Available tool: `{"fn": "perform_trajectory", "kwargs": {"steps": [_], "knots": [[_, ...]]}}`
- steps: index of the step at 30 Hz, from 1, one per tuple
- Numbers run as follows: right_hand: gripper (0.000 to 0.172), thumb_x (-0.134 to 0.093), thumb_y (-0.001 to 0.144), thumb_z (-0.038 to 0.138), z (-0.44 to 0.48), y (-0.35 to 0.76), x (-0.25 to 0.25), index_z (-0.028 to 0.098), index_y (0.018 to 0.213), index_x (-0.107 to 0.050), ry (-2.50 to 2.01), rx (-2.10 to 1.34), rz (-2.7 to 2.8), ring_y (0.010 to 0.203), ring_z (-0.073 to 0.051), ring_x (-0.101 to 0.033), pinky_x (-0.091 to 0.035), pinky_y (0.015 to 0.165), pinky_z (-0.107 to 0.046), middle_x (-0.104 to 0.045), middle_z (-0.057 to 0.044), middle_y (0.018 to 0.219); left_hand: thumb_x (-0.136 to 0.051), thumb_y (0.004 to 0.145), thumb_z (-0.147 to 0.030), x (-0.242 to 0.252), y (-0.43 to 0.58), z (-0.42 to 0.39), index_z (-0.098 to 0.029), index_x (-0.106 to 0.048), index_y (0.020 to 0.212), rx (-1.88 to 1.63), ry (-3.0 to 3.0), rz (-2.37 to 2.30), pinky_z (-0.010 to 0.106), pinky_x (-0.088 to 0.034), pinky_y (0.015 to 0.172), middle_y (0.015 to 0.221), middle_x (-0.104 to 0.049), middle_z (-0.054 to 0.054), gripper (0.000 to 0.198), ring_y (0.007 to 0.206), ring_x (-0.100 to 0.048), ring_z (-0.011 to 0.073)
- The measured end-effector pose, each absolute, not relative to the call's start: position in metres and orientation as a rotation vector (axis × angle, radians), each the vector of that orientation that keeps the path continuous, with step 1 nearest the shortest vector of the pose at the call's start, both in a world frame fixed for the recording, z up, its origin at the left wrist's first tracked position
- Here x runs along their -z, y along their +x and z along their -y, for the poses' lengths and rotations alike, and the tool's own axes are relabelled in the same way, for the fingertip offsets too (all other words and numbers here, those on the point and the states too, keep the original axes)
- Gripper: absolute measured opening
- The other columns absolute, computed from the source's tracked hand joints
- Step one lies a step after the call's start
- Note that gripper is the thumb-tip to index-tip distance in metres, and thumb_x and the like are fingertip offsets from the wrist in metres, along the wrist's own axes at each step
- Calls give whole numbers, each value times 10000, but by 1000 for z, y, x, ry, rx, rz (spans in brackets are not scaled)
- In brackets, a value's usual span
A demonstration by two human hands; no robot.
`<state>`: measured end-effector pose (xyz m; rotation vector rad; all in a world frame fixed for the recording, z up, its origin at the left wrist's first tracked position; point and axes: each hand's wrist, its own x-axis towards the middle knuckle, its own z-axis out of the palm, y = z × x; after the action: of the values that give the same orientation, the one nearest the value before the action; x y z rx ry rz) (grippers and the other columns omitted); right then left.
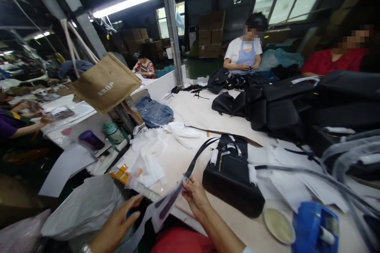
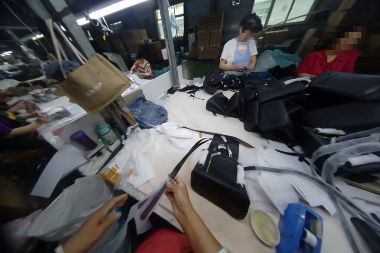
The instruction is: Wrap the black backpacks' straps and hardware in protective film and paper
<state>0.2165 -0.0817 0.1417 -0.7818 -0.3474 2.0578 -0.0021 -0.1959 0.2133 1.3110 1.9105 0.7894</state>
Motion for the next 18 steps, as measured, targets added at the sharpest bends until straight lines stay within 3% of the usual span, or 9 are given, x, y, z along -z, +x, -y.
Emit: {"fn": "perform_trajectory", "kwargs": {"steps": [3, 9, 14, 18], "knots": [[391, -771, 604, 209, 78, 218, -139, 186, 938, -567, -820, -1995, 418, 641, -80, -546, -409, 613, -192, -610, 21, 779, -600, 761, -419, -200, 41, 145, -192, -572, 1113, -927, 1216, -1563, 372, -462, 933, 1137, -642, 117, 421, 1050, -599, 234], [353, -771, 601, 222, 67, 224, -144, 158, 895, -585, -821, -1862, 541, 618, -111, -533, -402, 601, -226, -615, 0, 729, -566, 780, -392, -174, 97, 87, -166, -564, 813, -932, 1123, -1385, 261, -476, 618, 692, -679, 35, 228, 643, -627, 160], [391, -723, 697, 371, 42, 230, -150, 170, 998, -575, -868, -1950, 437, 784, -168, -599, -441, 732, -297, -663, -58, 880, -558, 788, -399, -167, 78, 73, -180, -507, 739, -884, 1030, -1304, 249, -465, 581, 654, -662, 16, 230, 595, -608, 149], [389, -721, 697, 415, 18, 225, -145, 159, 944, -565, -957, -1918, 357, 799, -178, -617, -442, 763, -317, -681, -79, 851, -543, 796, -421, -168, 60, 67, -185, -506, 732, -812, 1028, -1330, 246, -461, 586, 659, -665, 17, 247, 602, -607, 153]]}}
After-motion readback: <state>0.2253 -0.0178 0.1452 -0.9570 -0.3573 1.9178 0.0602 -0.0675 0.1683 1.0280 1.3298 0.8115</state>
